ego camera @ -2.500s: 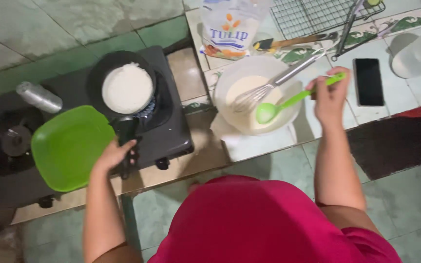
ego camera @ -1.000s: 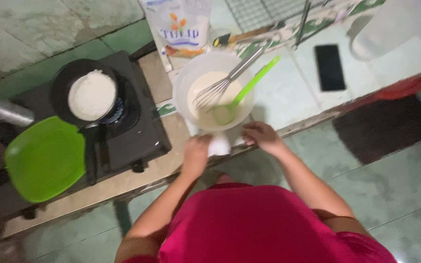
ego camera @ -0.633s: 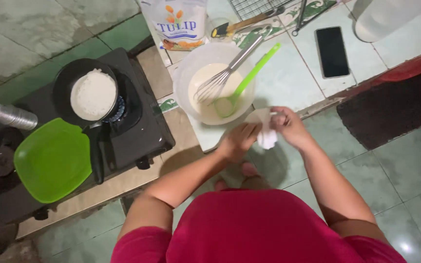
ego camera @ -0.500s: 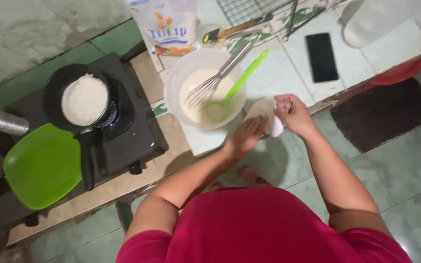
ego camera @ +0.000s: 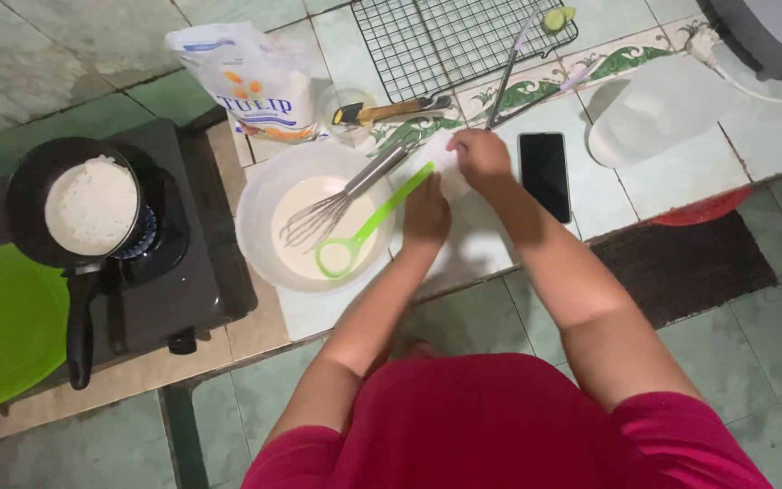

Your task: Preparing batter and cooking crepes on a stovetop.

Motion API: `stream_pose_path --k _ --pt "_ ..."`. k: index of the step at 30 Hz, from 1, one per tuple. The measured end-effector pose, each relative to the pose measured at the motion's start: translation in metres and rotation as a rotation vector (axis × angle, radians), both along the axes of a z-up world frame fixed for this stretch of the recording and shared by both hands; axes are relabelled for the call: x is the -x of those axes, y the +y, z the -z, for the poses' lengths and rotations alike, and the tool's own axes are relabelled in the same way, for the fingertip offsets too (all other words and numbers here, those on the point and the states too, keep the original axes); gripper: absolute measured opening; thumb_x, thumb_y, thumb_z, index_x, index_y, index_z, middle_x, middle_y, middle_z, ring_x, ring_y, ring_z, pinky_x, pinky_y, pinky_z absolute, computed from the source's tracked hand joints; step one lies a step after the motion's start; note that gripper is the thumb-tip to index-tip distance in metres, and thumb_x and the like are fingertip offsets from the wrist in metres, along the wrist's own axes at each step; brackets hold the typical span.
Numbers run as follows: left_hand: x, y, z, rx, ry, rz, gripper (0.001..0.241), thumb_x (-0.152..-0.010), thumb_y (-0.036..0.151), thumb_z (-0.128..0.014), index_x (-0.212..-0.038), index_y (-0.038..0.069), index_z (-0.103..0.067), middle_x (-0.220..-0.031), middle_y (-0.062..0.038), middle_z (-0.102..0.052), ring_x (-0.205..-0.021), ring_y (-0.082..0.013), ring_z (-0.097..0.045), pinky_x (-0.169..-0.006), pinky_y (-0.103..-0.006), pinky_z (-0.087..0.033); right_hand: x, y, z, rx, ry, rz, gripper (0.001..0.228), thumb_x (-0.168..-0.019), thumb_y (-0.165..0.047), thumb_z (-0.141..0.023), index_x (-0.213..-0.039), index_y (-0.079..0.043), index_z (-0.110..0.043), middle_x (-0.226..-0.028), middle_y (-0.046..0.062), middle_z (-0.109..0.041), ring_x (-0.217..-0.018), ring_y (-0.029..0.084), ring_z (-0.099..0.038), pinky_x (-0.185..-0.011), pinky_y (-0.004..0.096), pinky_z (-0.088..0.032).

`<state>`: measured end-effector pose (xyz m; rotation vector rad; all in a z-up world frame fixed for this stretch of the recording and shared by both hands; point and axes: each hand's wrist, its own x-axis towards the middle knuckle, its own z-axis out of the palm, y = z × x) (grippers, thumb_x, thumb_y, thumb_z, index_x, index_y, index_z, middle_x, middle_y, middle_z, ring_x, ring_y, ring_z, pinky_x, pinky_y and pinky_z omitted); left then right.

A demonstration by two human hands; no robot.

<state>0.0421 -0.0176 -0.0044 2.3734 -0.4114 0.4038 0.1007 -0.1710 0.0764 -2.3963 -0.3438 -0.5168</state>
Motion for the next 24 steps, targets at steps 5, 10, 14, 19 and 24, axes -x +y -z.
stream_pose_path --k 5,10,14,19,24 --pt "-0.016 0.004 -0.003 0.063 -0.014 -0.06 0.043 -0.091 0.009 -0.053 -0.129 -0.011 -0.056 -0.128 -0.033 -0.06 -0.124 -0.0486 -0.053 -0.11 -0.0529 -0.04 -0.019 0.009 0.044 -0.049 -0.012 -0.018 0.013 -0.092 -0.007 -0.062 -0.097 -0.009 -0.074 -0.105 0.017 -0.072 -0.102 0.038 -0.068 -0.093 0.047 -0.053" --pt "-0.026 0.005 0.012 -0.018 0.013 -0.038 0.033 -0.094 0.006 -0.052 -0.125 -0.006 -0.06 -0.131 -0.03 -0.061 -0.128 -0.0468 -0.054 -0.114 -0.0514 -0.041 -0.007 0.016 0.039 0.008 0.012 -0.123 0.027 -0.092 -0.016 -0.067 -0.118 -0.007 -0.068 -0.131 0.023 -0.063 -0.122 0.042 -0.06 -0.105 0.047 -0.049" --pt "-0.009 0.008 -0.018 0.01 0.096 -0.054 0.035 -0.092 0.002 -0.053 -0.126 -0.007 -0.059 -0.135 -0.033 -0.056 -0.128 -0.0499 -0.051 -0.113 -0.0518 -0.04 -0.016 0.017 0.081 0.257 0.085 -0.188 0.057 -0.095 -0.024 -0.063 -0.145 -0.001 -0.052 -0.147 0.026 -0.054 -0.137 0.043 -0.047 -0.113 0.051 -0.037" --pt "0.017 0.017 -0.027 0.158 -0.159 0.026 0.048 -0.09 -0.006 -0.05 -0.138 -0.016 -0.048 -0.14 -0.039 -0.048 -0.136 -0.0542 -0.044 -0.121 -0.0527 -0.034 -0.014 0.023 0.088 0.493 0.059 -0.185 0.064 -0.095 -0.029 -0.06 -0.149 0.003 -0.046 -0.151 0.028 -0.049 -0.141 0.046 -0.041 -0.116 0.054 -0.03" --pt "0.004 0.012 -0.012 0.113 0.023 -0.039 0.045 -0.092 -0.006 -0.05 -0.136 -0.014 -0.051 -0.139 -0.04 -0.05 -0.132 -0.0523 -0.048 -0.116 -0.0508 -0.037 -0.009 0.023 0.12 0.338 0.004 -0.175 0.054 -0.098 -0.02 -0.055 -0.149 -0.005 -0.051 -0.153 0.023 -0.051 -0.145 0.042 -0.042 -0.121 0.052 -0.032"
